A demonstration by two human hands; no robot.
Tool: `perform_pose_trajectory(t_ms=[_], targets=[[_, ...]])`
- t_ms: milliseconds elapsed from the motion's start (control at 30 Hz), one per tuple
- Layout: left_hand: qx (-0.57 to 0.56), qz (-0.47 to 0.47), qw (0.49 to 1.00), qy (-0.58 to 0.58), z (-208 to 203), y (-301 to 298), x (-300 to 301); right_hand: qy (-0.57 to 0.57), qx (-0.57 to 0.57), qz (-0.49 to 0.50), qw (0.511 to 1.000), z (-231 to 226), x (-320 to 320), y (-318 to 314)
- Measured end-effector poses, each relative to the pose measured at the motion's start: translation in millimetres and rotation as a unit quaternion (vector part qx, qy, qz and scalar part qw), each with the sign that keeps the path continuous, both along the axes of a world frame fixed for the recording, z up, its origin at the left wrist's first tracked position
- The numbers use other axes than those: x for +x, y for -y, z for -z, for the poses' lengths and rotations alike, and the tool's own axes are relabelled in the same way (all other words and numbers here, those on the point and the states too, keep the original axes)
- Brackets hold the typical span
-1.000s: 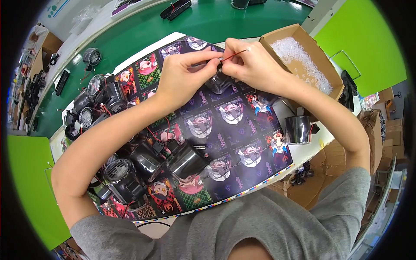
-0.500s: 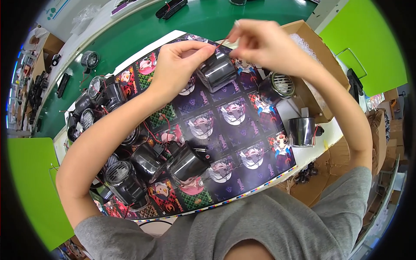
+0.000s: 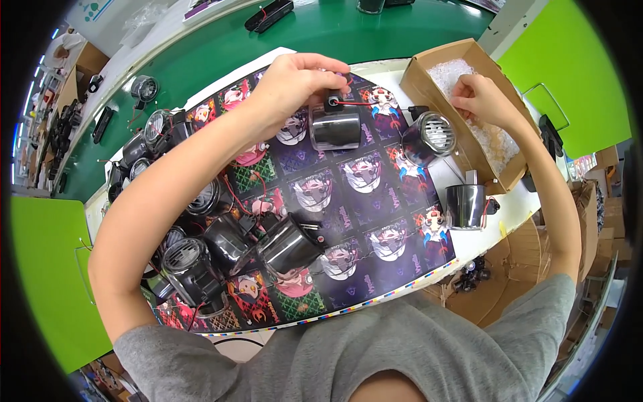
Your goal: The person assembles electronic units by hand, attaching plastic connector housings to wire ends.
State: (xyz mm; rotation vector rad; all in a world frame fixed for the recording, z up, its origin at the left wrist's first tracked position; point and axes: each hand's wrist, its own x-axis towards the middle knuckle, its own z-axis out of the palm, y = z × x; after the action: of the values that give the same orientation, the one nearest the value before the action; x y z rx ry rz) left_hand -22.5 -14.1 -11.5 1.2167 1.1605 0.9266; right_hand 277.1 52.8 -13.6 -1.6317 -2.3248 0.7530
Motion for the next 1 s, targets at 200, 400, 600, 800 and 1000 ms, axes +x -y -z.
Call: perform_pose_trajectory(t_ms=[200,400,600,800,1000], targets=[[-0.005,0.060,0.998,-0.037,-9,-4,3,0.011,0.050,-0.032,0.998,6,6,-8],[-0.001,0.040,0.999,-0.018,-19,4,13,-0.023,0.074,-0.048,0.996,-4,15,-8],[0.008,0.087,0.996,0.009,-26,4,9,-0.018,0.150,0.008,0.989,-24,5,-3],[0.025,0.094,0.995,0.031,-34,12,7,-0.289,0.051,-0.092,0.952,-55,-52,30],[0.037,0.080,0.996,0.022,-35,14,11,-0.379,-0.064,-0.132,0.914,-43,-80,36]])
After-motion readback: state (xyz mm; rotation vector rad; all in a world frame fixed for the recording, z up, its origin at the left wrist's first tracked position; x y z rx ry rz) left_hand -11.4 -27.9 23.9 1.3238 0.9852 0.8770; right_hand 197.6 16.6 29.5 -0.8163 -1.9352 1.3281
